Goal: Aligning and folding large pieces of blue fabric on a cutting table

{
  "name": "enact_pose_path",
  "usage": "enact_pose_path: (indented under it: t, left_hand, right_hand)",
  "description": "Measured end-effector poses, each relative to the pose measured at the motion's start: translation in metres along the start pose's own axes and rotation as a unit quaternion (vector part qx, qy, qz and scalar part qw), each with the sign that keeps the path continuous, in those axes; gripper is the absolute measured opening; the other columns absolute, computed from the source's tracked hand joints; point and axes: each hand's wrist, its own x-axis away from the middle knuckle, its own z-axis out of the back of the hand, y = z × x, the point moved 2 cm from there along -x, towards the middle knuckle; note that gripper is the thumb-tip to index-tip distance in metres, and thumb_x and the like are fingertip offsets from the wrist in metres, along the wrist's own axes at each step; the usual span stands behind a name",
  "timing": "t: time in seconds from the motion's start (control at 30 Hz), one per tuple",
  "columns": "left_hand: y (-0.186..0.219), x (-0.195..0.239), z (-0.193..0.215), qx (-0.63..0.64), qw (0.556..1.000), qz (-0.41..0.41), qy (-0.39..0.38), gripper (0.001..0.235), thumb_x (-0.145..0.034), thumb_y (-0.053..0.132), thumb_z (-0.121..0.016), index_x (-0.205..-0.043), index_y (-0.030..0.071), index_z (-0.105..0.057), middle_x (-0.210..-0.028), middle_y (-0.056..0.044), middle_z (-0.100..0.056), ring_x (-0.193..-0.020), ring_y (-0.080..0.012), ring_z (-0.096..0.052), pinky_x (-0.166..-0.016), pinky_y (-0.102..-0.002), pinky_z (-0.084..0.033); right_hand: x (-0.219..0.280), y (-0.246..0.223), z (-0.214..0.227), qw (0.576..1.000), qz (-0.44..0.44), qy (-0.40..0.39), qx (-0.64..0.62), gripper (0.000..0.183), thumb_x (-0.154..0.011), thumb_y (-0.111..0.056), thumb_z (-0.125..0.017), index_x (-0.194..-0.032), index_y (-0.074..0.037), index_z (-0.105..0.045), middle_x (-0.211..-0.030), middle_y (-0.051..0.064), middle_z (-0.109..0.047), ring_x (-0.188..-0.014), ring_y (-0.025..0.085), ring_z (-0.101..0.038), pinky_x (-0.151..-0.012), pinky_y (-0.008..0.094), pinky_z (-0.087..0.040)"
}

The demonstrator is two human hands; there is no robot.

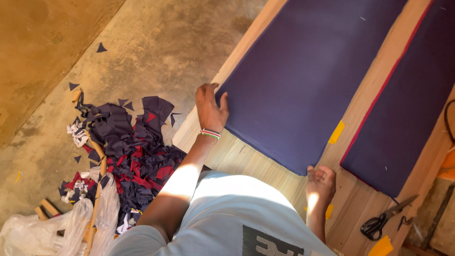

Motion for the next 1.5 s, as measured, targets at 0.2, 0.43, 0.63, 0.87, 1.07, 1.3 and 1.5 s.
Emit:
enact_pose_path:
  t: [0.2,0.43,0.63,0.87,1.07,1.3,1.5]
  left_hand:
    - [0.007,-0.004,-0.025,-0.062,0.973,-0.063,-0.213,0.059,-0.097,0.028,-0.074,-0.150,0.014,-0.051,-0.151,-0.021,-0.047,-0.142,-0.0416,-0.046,-0.114,-0.058,-0.042]
    - [-0.024,0.013,-0.038,-0.102,0.964,-0.057,-0.238,0.062,-0.095,0.035,-0.073,-0.150,0.016,-0.051,-0.159,-0.017,-0.041,-0.147,-0.0366,-0.040,-0.121,-0.051,-0.032]
    - [-0.068,0.024,-0.047,-0.014,0.992,0.011,-0.123,0.057,-0.093,0.024,-0.077,-0.144,0.009,-0.056,-0.133,-0.016,-0.060,-0.128,-0.0344,-0.058,-0.111,-0.047,-0.045]
    - [-0.070,0.021,-0.031,0.101,0.989,0.024,-0.101,0.045,-0.093,0.016,-0.076,-0.137,0.009,-0.065,-0.127,-0.015,-0.068,-0.124,-0.0361,-0.063,-0.110,-0.047,-0.048]
    - [-0.072,0.018,-0.026,0.136,0.985,-0.008,-0.104,0.043,-0.091,0.008,-0.077,-0.133,0.003,-0.066,-0.123,-0.023,-0.067,-0.120,-0.0421,-0.063,-0.106,-0.050,-0.049]
    - [-0.075,0.011,-0.012,0.089,0.988,0.040,-0.124,0.038,-0.095,0.011,-0.076,-0.132,0.008,-0.069,-0.124,-0.016,-0.068,-0.121,-0.0357,-0.064,-0.107,-0.046,-0.050]
    - [-0.072,0.012,-0.012,0.076,0.989,0.055,-0.114,0.033,-0.097,0.014,-0.075,-0.129,0.009,-0.070,-0.123,-0.013,-0.069,-0.121,-0.0333,-0.065,-0.107,-0.045,-0.049]
  right_hand:
    - [0.028,-0.144,0.016,0.957,0.288,0.018,0.020,0.054,-0.096,-0.017,-0.074,-0.147,-0.008,-0.059,-0.139,0.021,-0.057,-0.130,0.044,-0.054,-0.099,0.049,-0.052]
    - [0.020,-0.105,-0.015,0.949,0.259,-0.088,0.160,0.064,-0.104,-0.044,-0.056,-0.160,-0.017,-0.043,-0.165,0.021,-0.036,-0.152,0.048,-0.028,-0.119,0.061,-0.029]
    - [0.019,-0.105,-0.007,0.955,0.229,-0.098,0.159,0.063,-0.102,-0.045,-0.057,-0.159,-0.019,-0.045,-0.166,0.017,-0.036,-0.152,0.047,-0.028,-0.122,0.062,-0.025]
    - [0.009,-0.101,0.002,0.952,0.282,-0.035,0.112,0.058,-0.101,-0.038,-0.065,-0.151,-0.010,-0.055,-0.155,0.023,-0.050,-0.142,0.052,-0.041,-0.115,0.058,-0.036]
    - [-0.092,-0.025,0.049,0.913,0.254,0.226,0.226,0.047,-0.090,-0.031,-0.083,-0.128,-0.005,-0.070,-0.122,0.018,-0.066,-0.116,0.040,-0.063,-0.101,0.049,-0.046]
    - [-0.108,-0.040,0.080,0.947,0.090,0.091,0.296,0.016,-0.095,-0.031,-0.070,-0.094,-0.020,-0.082,-0.079,0.016,-0.074,-0.078,0.046,-0.072,-0.070,0.052,-0.055]
    - [-0.139,-0.024,0.085,0.956,0.061,0.083,0.275,0.010,-0.085,-0.030,-0.078,-0.088,-0.020,-0.079,-0.074,0.009,-0.073,-0.080,0.041,-0.073,-0.070,0.051,-0.055]
